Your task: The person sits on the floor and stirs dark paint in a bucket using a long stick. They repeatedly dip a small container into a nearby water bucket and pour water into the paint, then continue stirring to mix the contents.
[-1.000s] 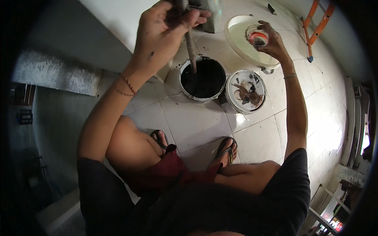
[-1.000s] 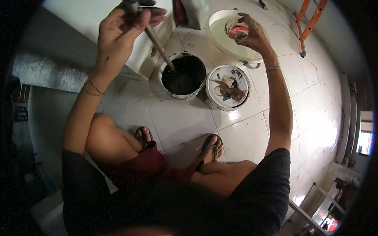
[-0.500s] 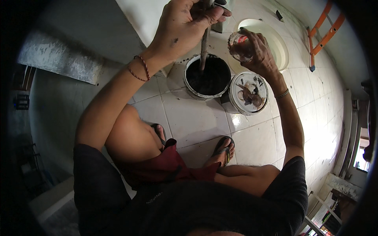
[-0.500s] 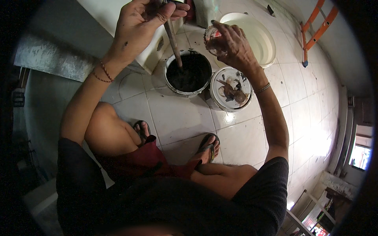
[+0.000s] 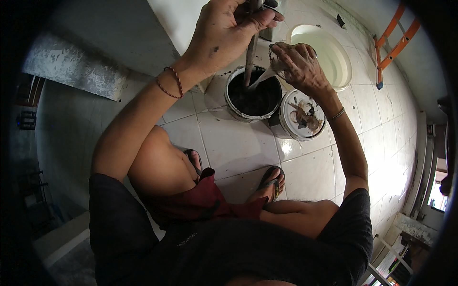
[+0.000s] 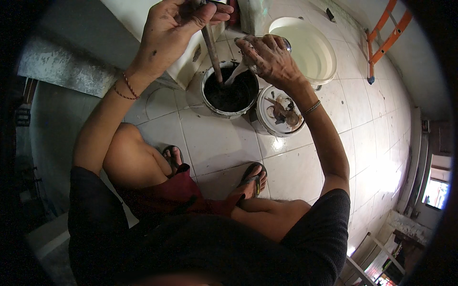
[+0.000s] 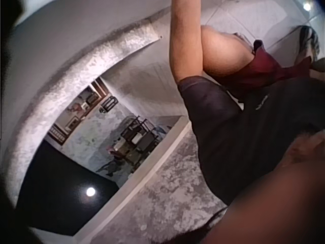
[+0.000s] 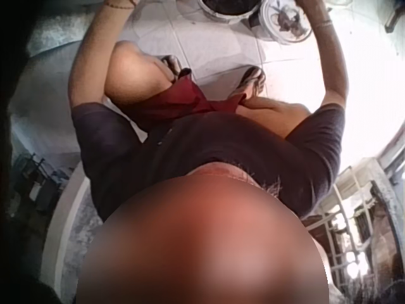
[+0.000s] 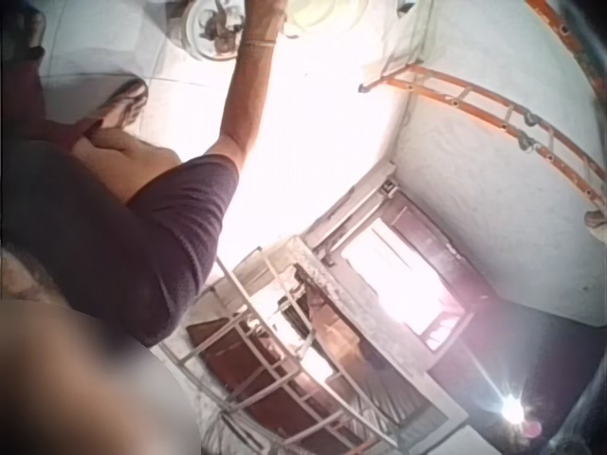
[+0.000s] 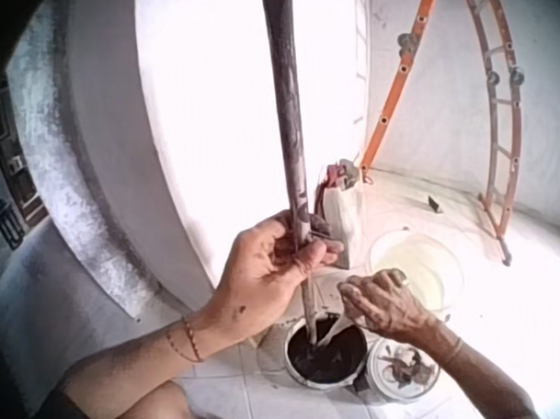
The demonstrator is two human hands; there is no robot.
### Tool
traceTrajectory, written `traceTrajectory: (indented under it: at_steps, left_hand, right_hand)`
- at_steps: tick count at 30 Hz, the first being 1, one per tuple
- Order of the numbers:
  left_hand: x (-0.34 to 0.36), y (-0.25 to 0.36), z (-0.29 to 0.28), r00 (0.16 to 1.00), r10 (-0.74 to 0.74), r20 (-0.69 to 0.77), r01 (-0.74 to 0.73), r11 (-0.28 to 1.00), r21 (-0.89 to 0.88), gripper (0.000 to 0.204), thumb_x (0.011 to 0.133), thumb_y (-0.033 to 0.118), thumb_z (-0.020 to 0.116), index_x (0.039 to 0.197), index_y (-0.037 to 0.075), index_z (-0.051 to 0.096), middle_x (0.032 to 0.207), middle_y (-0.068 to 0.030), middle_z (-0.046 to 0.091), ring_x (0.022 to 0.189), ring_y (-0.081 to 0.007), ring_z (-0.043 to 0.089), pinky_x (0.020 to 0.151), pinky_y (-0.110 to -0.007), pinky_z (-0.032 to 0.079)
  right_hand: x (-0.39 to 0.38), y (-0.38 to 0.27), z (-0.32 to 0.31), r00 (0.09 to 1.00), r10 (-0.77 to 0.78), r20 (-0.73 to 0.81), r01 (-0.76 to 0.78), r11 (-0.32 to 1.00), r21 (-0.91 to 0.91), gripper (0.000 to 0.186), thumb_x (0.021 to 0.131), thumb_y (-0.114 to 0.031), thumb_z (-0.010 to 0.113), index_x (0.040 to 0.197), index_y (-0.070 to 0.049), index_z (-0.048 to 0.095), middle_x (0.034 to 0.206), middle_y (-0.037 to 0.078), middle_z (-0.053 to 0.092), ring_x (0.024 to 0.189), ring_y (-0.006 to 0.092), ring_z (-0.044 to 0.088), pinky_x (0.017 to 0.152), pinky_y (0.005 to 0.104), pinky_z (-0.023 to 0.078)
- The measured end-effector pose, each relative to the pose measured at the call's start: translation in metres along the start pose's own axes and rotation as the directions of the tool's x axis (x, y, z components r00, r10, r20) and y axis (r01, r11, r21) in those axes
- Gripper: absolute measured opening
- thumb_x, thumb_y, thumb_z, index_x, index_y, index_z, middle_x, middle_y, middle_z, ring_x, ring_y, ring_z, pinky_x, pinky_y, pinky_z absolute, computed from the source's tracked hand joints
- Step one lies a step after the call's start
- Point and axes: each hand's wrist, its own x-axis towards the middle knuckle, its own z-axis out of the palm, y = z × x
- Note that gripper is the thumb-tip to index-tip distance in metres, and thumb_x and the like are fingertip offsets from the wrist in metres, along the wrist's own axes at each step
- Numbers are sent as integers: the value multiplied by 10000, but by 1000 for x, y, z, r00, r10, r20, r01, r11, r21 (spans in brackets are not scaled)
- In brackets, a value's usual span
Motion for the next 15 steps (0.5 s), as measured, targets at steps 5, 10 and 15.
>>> traceTrajectory:
  at_steps: [5,10,15]
  left_hand:
    - [-1,0,1,1000,-5,-9,5,1000,11,111,1028,41,607,1086,-54,604,1031,-128,720,980,-165,703,885,-287,597]
    - [0,-1,0,999,46,16,-46,999,25,109,1026,40,612,1086,-51,606,1017,-123,728,965,-159,703,861,-280,591]
    - [0,-4,-1,1000,23,9,-23,999,48,109,1027,44,614,1089,-45,607,1007,-119,735,956,-148,701,844,-270,582]
  right_hand:
    - [5,-3,-1,999,-37,9,37,998,-57,741,906,-214,712,1572,-237,387,1360,103,596,1218,293,540,1066,476,430]
    - [6,-5,3,996,-91,16,92,989,-118,764,924,-178,676,1603,-253,334,1343,108,604,1220,288,546,1101,471,414]
    - [6,-7,5,989,-144,32,147,979,-140,828,903,-117,666,1629,-216,279,1328,114,607,1243,293,541,1128,472,396]
